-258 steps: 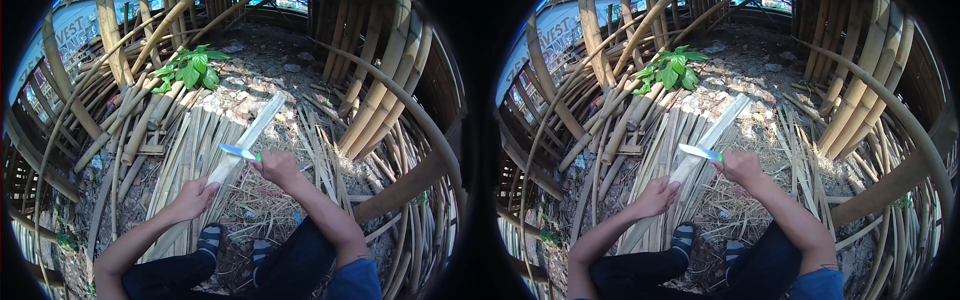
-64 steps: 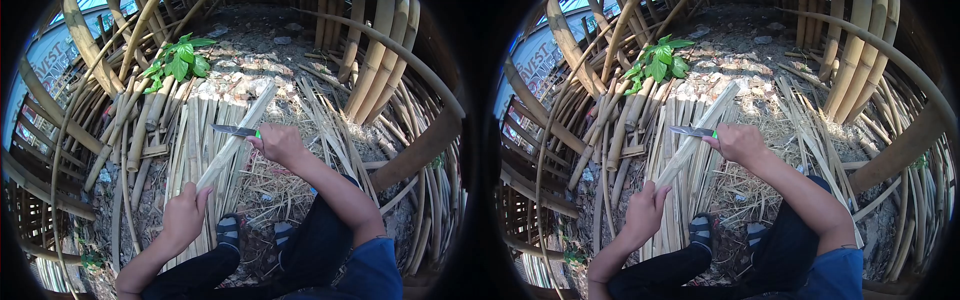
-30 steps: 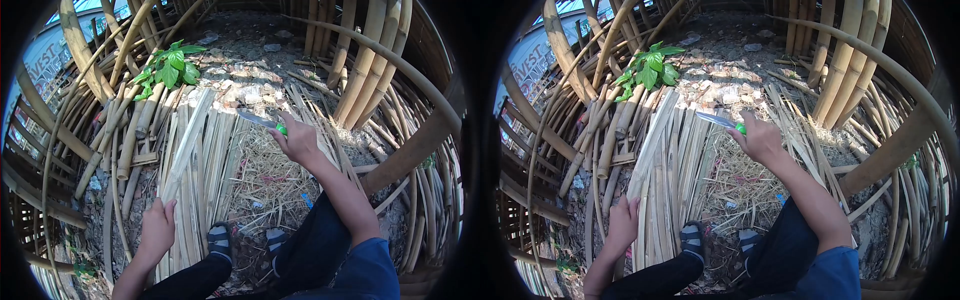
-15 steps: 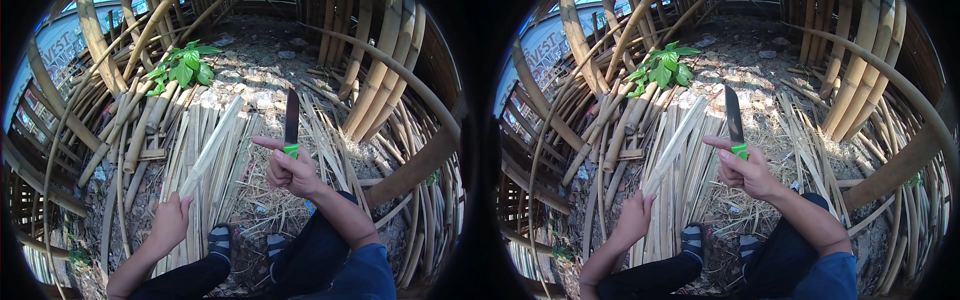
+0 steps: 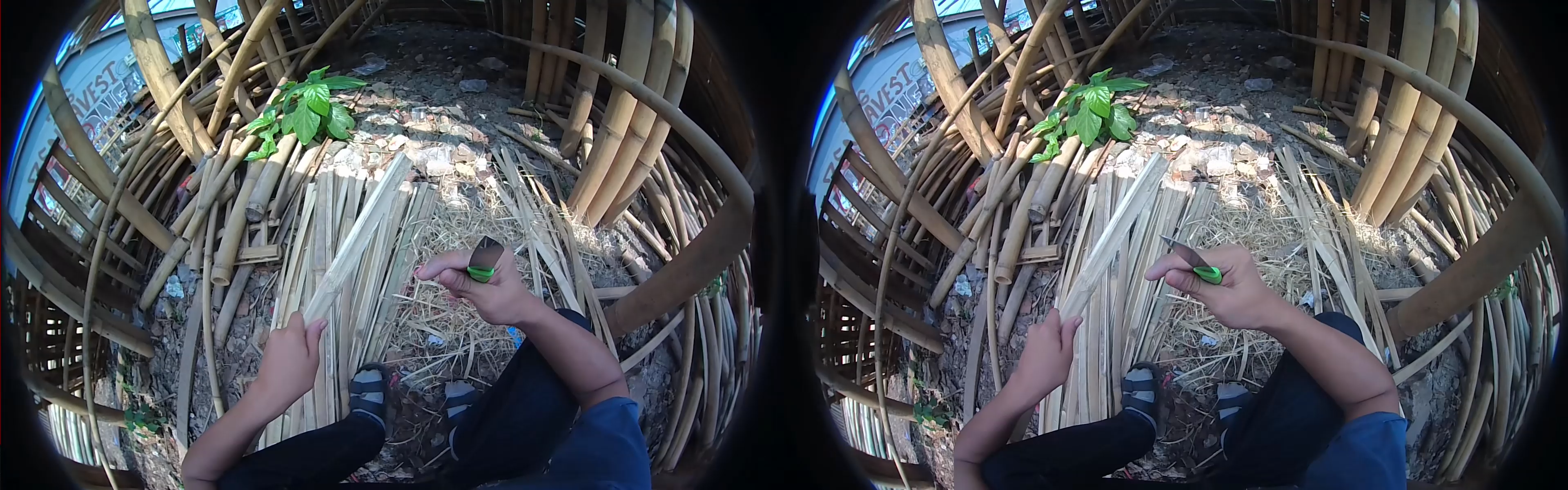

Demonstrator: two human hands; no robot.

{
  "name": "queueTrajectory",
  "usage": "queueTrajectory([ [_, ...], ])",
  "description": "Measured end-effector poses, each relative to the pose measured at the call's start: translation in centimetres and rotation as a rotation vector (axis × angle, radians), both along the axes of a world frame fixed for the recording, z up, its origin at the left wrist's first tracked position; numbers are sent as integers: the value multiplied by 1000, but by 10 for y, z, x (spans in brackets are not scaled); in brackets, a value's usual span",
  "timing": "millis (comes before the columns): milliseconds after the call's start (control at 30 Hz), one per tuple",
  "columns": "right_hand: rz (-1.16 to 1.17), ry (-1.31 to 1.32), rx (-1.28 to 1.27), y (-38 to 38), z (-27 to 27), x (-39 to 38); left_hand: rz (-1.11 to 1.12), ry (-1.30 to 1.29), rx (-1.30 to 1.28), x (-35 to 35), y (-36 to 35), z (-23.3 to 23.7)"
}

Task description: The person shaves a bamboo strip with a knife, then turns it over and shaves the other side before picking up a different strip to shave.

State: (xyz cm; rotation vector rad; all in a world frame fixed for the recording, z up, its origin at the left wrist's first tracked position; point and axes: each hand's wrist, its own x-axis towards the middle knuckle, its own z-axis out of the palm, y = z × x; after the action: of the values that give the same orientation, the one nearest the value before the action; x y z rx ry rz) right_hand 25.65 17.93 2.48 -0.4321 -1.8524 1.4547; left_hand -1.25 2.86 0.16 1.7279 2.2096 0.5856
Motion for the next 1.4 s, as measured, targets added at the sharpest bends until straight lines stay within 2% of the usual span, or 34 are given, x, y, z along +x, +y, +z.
queueTrajectory([
  [467,7,-24,-41,1,0,2,-6,20,1,2,1,-1],
  [567,44,50,-33,3,-5,0,-12,18,9,3,1,-1],
  [633,-89,6,-150,3,-4,-4,-16,27,21,4,0,2],
  [733,-105,83,-285,20,-29,-1,-36,-12,2,8,-1,8],
  [767,-218,-58,-312,23,-31,-7,-51,-32,0,9,-1,8],
  [800,-217,-59,-313,24,-36,-13,-67,-53,-1,10,-1,9],
  [867,-339,-261,56,23,-45,-25,-77,-68,-5,13,-1,11],
  [933,-343,-324,109,12,-43,-34,-86,-87,-9,18,0,14],
  [1033,-252,-380,316,-6,-40,-46,-102,-87,-1,25,-1,18],
  [1167,-208,-384,335,-18,-49,-56,-131,-132,-3,29,0,17],
  [1400,-316,-461,514,-15,-58,-61,-139,-166,-45,35,0,22],
])
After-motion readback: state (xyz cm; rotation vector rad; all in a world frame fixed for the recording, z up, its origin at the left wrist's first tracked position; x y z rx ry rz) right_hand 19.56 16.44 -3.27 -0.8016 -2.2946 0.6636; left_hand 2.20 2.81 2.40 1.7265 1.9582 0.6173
